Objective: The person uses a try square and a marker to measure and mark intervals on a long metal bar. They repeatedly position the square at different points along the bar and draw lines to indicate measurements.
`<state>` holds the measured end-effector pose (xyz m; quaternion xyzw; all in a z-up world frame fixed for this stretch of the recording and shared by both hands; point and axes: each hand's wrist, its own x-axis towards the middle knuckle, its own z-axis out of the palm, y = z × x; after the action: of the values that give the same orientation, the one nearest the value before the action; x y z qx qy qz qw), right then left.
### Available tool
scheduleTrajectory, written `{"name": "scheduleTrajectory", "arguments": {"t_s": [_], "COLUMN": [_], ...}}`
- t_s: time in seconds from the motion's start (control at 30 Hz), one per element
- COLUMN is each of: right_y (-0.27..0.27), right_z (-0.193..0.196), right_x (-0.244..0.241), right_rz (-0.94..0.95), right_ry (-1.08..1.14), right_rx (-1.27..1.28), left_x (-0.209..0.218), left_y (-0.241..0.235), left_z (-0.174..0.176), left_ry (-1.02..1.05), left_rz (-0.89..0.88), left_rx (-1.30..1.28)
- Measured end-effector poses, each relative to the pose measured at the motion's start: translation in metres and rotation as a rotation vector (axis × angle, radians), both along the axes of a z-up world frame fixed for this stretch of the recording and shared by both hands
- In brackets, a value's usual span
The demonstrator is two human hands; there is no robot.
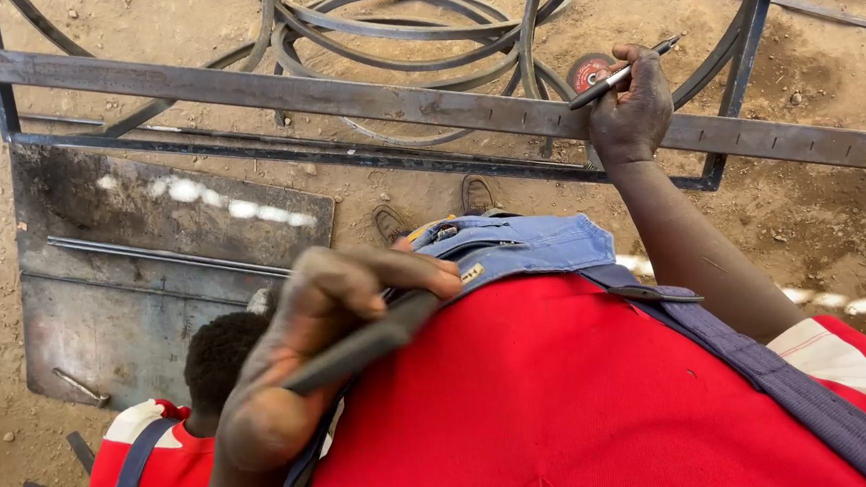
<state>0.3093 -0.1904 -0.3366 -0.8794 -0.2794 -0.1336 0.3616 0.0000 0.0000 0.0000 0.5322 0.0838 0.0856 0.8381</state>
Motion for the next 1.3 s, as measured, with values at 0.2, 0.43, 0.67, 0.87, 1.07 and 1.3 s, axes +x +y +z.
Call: {"name": "scheduleTrajectory", "arguments": {"t_s": [0.2,0.43,0.67,0.87,1.07,1.3], "right_y": [0.0,-0.002,-0.002,-0.001,0.004,-0.021], "right_z": [0.001,-0.005,-0.014,-0.009,-0.027,0.027], "right_x": [-0.001,0.002,0.0,-0.005,0.008,-0.045], "right_rz": [-0.007,-0.024,-0.08,-0.085,-0.09,-0.14], "right_ry": [0.0,0.029,0.019,0.037,-0.011,0.008], "right_rx": [0.01,0.021,-0.012,-0.021,0.059,0.354], "left_x": [0.016,0.01,0.012,0.01,0.037,0.101], "left_y": [0.012,0.024,0.023,0.034,0.076,0.12], "left_z": [-0.024,-0.065,-0.07,-0.09,-0.129,-0.22], "left_ry": [0.327,0.643,0.714,0.84,0.828,0.575], "left_rz": [-0.376,-0.122,0.113,0.159,0.078,-0.259], "left_rx": [0.513,0.888,0.629,0.68,0.775,1.485]}}
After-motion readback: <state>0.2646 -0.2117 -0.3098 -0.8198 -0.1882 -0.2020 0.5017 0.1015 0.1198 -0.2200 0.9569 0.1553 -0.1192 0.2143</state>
